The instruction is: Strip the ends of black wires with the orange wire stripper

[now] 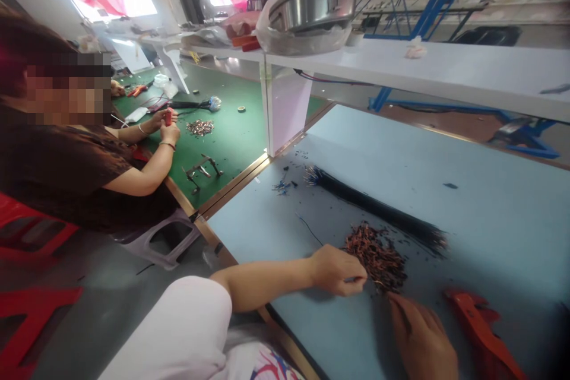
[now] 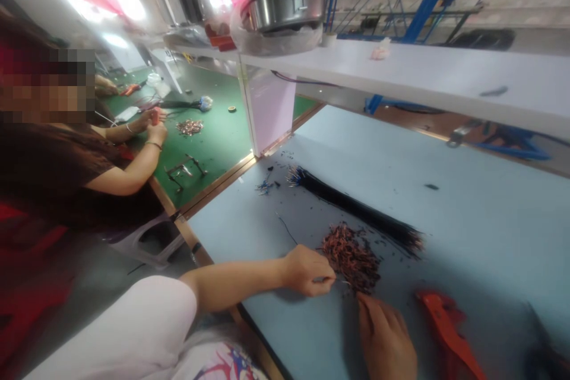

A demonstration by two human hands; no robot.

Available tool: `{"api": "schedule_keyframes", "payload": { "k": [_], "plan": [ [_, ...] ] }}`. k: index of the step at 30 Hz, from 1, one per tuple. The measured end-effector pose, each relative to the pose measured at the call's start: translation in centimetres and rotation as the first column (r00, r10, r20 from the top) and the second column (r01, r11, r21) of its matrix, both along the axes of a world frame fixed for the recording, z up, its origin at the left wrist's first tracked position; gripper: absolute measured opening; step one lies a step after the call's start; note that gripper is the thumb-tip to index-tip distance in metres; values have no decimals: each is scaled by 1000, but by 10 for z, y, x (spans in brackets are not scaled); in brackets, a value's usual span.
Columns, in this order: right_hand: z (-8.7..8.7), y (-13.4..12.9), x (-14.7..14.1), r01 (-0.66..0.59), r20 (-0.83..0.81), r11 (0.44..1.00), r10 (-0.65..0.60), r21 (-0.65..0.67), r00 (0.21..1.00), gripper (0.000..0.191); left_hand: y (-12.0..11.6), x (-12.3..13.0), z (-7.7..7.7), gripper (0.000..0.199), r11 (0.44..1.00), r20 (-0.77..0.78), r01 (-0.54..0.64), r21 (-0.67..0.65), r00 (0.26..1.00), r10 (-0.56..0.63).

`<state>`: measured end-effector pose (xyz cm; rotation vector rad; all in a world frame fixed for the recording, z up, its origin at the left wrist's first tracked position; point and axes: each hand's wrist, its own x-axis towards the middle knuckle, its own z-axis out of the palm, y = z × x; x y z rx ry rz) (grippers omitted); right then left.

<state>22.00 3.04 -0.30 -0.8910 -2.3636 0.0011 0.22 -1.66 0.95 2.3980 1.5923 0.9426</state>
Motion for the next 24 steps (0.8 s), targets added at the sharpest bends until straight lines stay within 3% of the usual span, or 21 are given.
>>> {"api": "schedule_keyframes", "payload": {
  "k": [7,11,18,24],
  "plan": [
    [-1,0,-1,10,12,999,-10,40,1000,36,0,0,6,15,999,-3,-4,-45,1000,4],
    [1,0,-3,-21,-9,993,22,118,1000,31,-1,0,5,15,999,-10,1,-53,1000,-2],
    [3,0,-4,-1,-36,991,6,131,999,20,0,1,2,16,999,-24,20,-27,999,-21],
    [0,2,-3,-6,-6,989,7,145,1000,30,-3,0,7,16,998,-16,19,-64,1000,-20]
  ]
}}
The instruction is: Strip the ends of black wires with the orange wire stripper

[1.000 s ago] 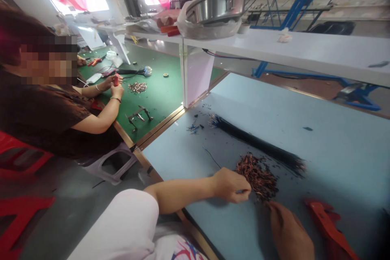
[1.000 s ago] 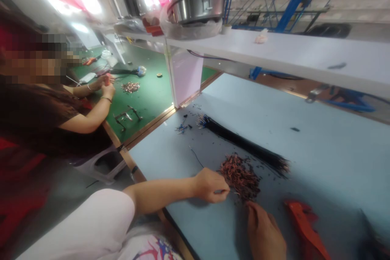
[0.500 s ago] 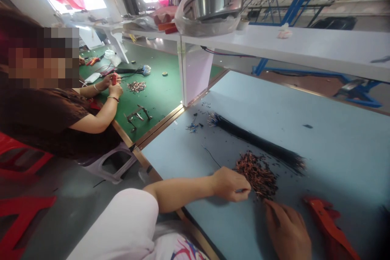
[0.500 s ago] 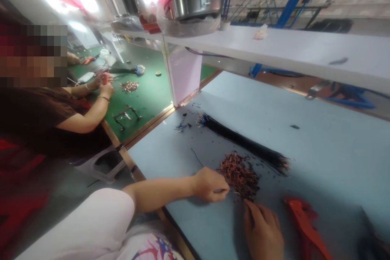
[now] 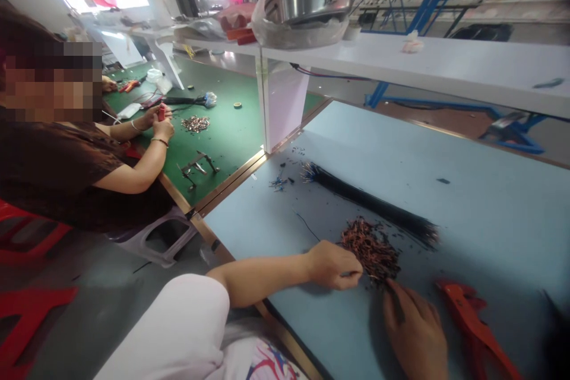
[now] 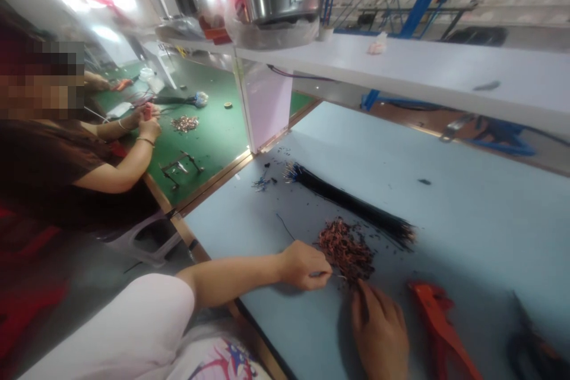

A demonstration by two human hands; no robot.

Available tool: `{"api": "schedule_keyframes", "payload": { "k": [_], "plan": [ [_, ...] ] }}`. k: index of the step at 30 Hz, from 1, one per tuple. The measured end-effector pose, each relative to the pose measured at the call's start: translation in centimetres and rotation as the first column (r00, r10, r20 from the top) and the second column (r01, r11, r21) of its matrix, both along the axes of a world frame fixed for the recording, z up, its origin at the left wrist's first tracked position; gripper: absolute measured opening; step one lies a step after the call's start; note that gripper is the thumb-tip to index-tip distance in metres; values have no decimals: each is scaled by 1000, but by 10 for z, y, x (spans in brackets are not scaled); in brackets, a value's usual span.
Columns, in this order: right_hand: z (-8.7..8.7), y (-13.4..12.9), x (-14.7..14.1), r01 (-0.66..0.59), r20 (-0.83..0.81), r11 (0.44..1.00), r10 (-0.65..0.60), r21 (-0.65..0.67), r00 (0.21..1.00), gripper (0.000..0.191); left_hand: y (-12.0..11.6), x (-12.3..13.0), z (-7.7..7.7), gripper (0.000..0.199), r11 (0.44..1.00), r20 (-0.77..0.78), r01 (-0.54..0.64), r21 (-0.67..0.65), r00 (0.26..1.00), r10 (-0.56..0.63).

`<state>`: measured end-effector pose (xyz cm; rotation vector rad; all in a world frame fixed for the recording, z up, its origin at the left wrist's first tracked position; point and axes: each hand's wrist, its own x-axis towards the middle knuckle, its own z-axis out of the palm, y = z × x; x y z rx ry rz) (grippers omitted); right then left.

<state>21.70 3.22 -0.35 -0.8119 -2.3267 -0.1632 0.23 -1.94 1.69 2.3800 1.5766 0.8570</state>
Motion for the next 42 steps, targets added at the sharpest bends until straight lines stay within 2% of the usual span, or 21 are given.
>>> {"api": "schedule_keyframes", "payload": {
  "k": [4,6,8,10,14,15,17,20,22,26,29,32,35,37,39,42],
  "plan": [
    [2,-1,-2,18,-18,998,-19,-68,1000,32,3,-6,11,15,996,-47,-42,-77,998,38],
    [5,-2,-3,56,-35,992,-60,-110,998,29,6,-11,18,15,980,-93,-110,-164,991,96],
    [10,-4,-3,125,-46,977,-135,-171,990,27,9,-16,23,16,919,-182,-263,-294,959,216],
    [15,-5,0,206,-74,944,-231,-259,970,29,11,-21,25,22,894,-187,-295,-337,952,244],
    [25,3,11,320,-100,804,-421,-502,902,31,15,-28,22,22,878,-151,-251,-408,967,206],
    [27,5,14,321,-47,762,-417,-563,908,33,15,-29,22,19,877,-116,-208,-432,978,175],
    [31,8,20,332,6,715,-417,-615,909,41,14,-28,23,16,881,-35,-70,-468,998,61],
    [36,7,20,297,49,690,-355,-660,934,47,10,-23,24,14,873,-19,10,-488,1000,-22],
    [38,3,14,270,98,702,-275,-659,956,45,9,-17,23,13,886,-55,-4,-464,998,-25],
    [38,-7,-3,164,188,783,-61,-600,980,32,13,-6,15,11,947,-53,67,-314,995,-88],
    [36,-10,-11,20,108,803,56,-596,993,34,18,-3,9,10,968,36,108,-225,994,-103],
    [32,-10,-10,-110,-69,791,86,-602,994,39,20,-7,5,11,990,170,29,-142,986,-5],
    [28,-9,-6,-165,-207,783,47,-600,977,23,19,-13,5,14,988,249,-148,-31,957,151],
    [26,-10,-6,-159,-189,777,53,-609,981,13,17,-16,3,17,969,252,-243,33,941,227],
    [25,-11,-9,-161,-123,775,108,-612,987,9,16,-18,0,18,959,238,-274,78,939,249],
    [23,-9,-13,-198,-124,784,154,-588,980,17,16,-18,-6,16,970,204,-211,120,962,184]
  ]
}}
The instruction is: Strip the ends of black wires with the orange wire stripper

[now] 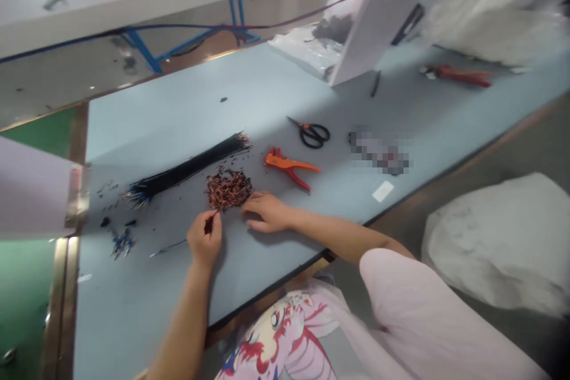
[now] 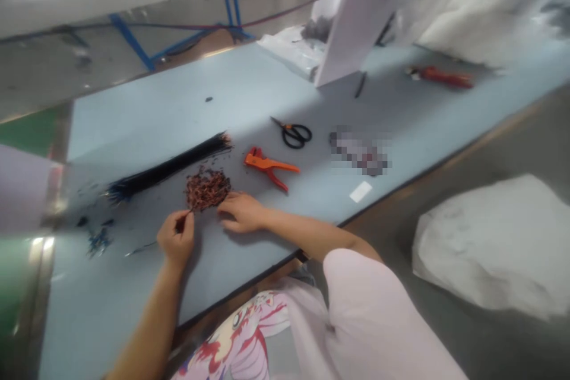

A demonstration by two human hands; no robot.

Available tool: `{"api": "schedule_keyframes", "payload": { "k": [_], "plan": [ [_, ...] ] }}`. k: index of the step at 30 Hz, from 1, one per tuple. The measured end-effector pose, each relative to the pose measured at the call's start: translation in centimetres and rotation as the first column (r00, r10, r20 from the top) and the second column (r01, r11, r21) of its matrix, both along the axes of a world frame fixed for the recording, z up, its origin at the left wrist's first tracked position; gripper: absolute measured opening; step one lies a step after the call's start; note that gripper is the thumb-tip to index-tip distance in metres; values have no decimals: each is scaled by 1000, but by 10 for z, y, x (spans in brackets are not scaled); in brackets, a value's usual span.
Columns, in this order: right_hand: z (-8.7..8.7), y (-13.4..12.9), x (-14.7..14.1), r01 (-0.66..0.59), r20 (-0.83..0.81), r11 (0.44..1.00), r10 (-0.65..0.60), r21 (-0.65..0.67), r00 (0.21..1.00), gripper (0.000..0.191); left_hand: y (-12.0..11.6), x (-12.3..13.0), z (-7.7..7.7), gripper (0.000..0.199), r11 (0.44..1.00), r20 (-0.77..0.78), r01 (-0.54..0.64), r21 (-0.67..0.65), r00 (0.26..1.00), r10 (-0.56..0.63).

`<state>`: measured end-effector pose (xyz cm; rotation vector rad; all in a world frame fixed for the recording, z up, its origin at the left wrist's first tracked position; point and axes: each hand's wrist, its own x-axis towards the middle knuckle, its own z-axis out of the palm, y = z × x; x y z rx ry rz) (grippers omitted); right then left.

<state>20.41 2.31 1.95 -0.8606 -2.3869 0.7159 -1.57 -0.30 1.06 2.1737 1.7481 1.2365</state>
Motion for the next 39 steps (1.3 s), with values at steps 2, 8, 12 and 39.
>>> {"api": "schedule_keyframes", "payload": {
  "k": [2,8,12,39],
  "plan": [
    [-1,2,-1,64,-70,998,-63,3,996,21,1,1,-4,15,998,-42,65,13,997,-65],
    [0,-12,-1,133,-130,989,-140,-57,982,15,4,-3,0,14,990,-15,-77,115,997,80],
    [4,-29,-11,-248,61,969,248,-5,967,13,10,-15,2,21,954,41,-287,88,958,285],
    [-8,-19,-8,123,-169,992,-116,30,979,16,-9,16,1,12,932,-197,362,12,915,-352]
  ]
}}
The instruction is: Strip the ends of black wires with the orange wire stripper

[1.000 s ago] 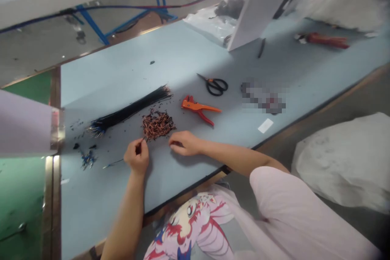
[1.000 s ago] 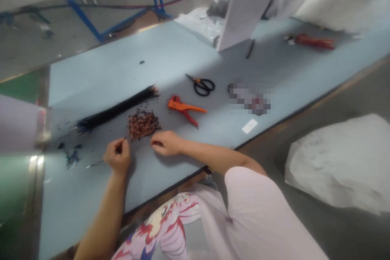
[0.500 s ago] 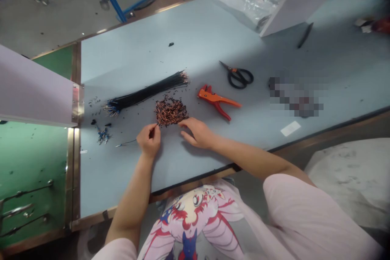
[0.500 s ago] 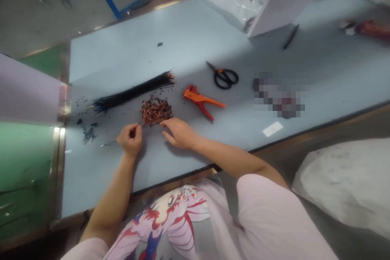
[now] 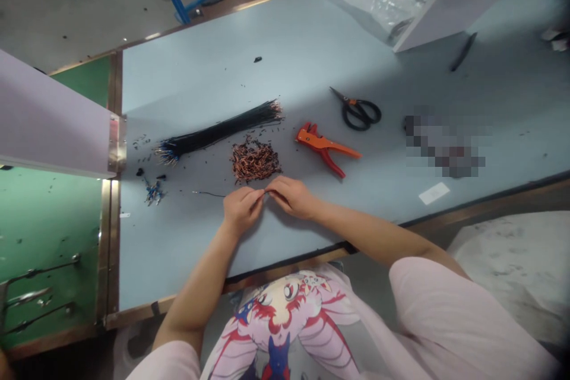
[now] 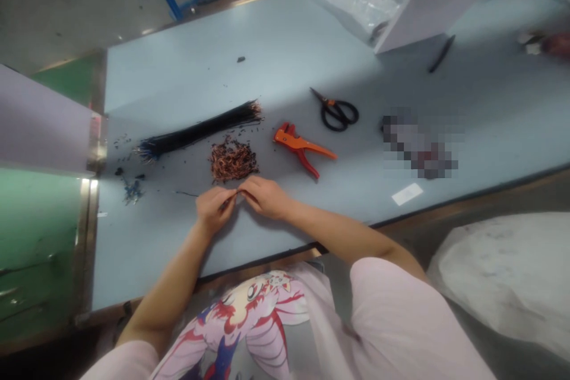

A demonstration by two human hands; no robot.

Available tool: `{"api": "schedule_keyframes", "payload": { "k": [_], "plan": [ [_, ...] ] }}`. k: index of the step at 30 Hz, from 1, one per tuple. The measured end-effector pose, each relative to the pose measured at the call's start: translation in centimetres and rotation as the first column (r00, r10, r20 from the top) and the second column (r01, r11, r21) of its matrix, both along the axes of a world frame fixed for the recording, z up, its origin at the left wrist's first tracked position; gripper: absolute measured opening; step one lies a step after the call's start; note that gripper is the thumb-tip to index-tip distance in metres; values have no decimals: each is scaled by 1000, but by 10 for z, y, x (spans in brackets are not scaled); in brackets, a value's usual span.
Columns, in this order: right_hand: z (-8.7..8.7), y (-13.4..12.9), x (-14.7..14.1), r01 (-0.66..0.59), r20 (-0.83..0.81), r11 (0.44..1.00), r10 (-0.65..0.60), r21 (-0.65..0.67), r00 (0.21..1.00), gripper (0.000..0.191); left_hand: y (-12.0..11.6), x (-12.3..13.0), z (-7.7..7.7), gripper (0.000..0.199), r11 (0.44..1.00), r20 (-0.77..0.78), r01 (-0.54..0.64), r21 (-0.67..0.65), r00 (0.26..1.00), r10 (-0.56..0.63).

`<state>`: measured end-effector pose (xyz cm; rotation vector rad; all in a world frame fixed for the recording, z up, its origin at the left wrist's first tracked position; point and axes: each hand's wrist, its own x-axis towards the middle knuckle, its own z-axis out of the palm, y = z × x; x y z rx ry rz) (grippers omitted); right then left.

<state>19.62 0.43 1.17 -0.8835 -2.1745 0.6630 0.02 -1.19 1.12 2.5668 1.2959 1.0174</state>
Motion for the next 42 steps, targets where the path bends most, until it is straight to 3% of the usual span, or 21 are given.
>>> {"api": "schedule_keyframes", "payload": {
  "k": [6,17,21,26,32,37,42],
  "plan": [
    [-3,2,1,70,63,995,-74,66,995,14,1,3,4,15,996,4,15,-83,1000,-15],
    [-9,16,2,193,322,975,-219,112,921,22,1,4,7,20,977,-115,-199,-71,975,191],
    [-12,20,3,293,315,950,-313,111,896,25,4,0,5,19,964,-87,-259,-65,963,254],
    [-14,23,3,320,278,943,-333,92,901,25,8,-11,1,17,919,-71,-347,-188,938,340],
    [-12,25,11,336,166,916,-375,219,912,26,7,-25,9,19,883,-70,-446,-149,895,440],
    [-17,40,33,436,60,814,-493,384,868,27,6,-27,20,20,908,-126,-403,-114,912,389],
    [-20,46,46,395,85,701,-543,593,836,29,0,-28,22,18,919,-236,-384,-88,904,355]
  ]
}}
